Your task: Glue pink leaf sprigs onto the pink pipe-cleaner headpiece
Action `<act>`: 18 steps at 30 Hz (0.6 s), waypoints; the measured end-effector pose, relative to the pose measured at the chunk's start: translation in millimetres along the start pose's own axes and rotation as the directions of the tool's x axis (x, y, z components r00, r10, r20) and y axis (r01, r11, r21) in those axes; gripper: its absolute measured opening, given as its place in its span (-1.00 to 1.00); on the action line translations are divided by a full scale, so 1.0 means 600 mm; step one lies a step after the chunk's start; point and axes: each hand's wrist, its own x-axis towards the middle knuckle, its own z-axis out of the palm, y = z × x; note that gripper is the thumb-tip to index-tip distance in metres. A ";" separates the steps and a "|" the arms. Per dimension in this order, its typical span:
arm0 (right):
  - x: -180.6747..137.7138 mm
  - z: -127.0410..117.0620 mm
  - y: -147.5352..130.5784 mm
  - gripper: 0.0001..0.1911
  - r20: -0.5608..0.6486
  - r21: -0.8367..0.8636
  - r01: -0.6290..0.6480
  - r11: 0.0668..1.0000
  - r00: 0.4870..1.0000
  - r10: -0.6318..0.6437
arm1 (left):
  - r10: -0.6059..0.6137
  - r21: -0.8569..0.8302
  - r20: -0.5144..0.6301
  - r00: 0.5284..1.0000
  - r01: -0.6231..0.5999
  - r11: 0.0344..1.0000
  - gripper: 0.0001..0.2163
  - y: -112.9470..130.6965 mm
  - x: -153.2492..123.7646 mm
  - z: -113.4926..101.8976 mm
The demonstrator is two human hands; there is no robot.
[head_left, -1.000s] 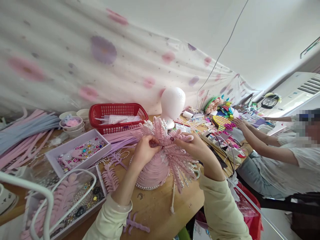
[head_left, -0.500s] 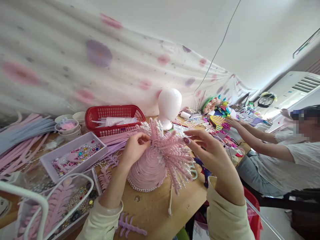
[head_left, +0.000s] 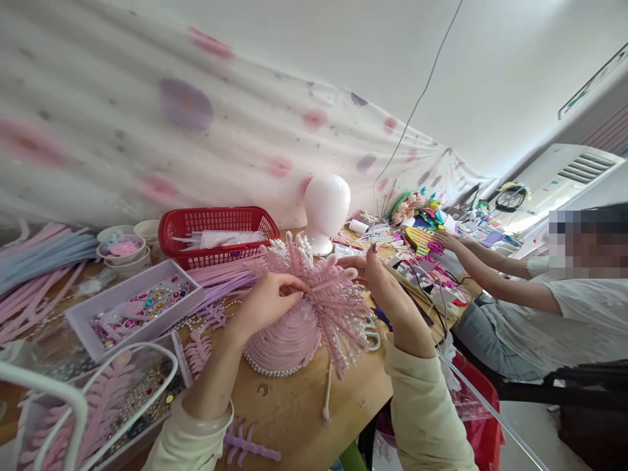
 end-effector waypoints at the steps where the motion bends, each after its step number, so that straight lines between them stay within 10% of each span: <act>1: 0.001 0.000 -0.001 -0.04 0.007 -0.001 -0.003 1.000 1.000 0.003 | 0.005 0.009 0.013 1.000 -0.006 1.000 -0.73 0.001 0.000 0.003; 9: -0.029 0.001 -0.014 -0.19 -0.179 0.028 0.086 0.996 0.981 -0.080 | 0.061 0.065 -0.059 0.996 -0.057 0.996 -0.69 0.014 -0.003 -0.006; 14: -0.098 0.018 0.052 -0.41 -0.618 0.137 0.248 0.959 0.778 -0.113 | 0.053 0.085 -0.222 0.974 -0.035 0.996 -0.82 0.007 -0.005 -0.036; 18: -0.155 0.039 0.126 -0.59 -0.690 0.194 0.152 0.969 0.724 0.025 | 0.040 0.089 -0.314 0.949 -0.012 0.996 -0.82 -0.002 -0.012 -0.038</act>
